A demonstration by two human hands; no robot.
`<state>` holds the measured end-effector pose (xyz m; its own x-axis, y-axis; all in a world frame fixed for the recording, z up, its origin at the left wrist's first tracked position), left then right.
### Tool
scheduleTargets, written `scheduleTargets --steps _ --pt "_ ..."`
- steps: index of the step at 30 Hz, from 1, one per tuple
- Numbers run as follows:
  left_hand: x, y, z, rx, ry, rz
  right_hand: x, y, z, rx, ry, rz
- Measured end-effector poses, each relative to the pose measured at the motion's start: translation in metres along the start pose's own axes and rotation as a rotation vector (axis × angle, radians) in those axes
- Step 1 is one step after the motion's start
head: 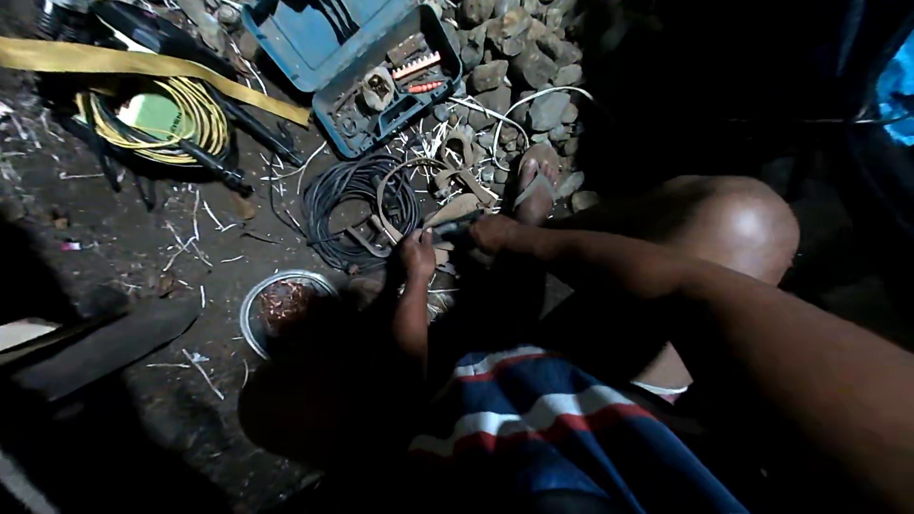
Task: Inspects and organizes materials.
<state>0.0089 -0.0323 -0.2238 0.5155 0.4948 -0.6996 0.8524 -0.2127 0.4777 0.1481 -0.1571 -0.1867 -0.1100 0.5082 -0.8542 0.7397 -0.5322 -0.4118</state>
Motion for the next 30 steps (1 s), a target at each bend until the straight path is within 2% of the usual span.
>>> scheduleTargets --steps 3,7,12,15,17,19,21,23,27,28,30 --pt "0.007 0.012 -0.005 -0.029 0.022 0.036 0.021 0.013 -0.012 0.013 0.188 -0.122" --pt "0.017 0.019 -0.006 0.043 -0.023 0.011 0.068 0.006 -0.002 0.113 0.192 -0.125" --pt "0.029 0.016 -0.006 0.071 -0.084 0.041 0.099 0.008 0.041 0.205 0.065 0.344" --pt "0.037 0.007 0.009 0.108 -0.072 0.134 0.103 0.01 0.06 0.289 0.035 0.499" --pt "0.036 0.006 0.017 0.143 -0.061 0.227 0.098 0.015 0.064 0.337 0.019 0.534" --pt "0.031 0.005 0.021 0.149 -0.083 0.364 0.096 0.021 0.069 0.319 -0.031 0.498" --pt "0.028 0.009 0.022 0.191 -0.182 0.437 0.092 0.023 0.067 0.268 -0.045 0.406" --pt "0.029 0.023 0.013 0.393 -0.367 0.356 0.084 0.023 0.06 0.208 0.012 0.283" --pt "0.052 0.016 0.012 0.671 -0.31 0.207 0.084 0.028 0.057 0.065 0.269 -0.024" --pt "0.055 0.021 0.011 0.693 -0.31 0.172 0.082 0.029 0.056 0.075 0.281 -0.054" --pt "0.055 0.031 0.011 0.714 -0.32 0.14 0.07 0.028 0.055 0.133 0.19 -0.021"
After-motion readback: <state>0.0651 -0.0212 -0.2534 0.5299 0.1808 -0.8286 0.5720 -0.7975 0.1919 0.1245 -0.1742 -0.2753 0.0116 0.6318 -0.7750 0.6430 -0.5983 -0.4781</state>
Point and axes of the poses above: each hand's wrist, its own x-axis towards the middle knuckle, its own z-axis out of the palm, y = z × x, the point moved 3 cm from there along x, towards the middle knuckle, and after that the axes turned 8 degrees about -y, right-handed, at the moved point
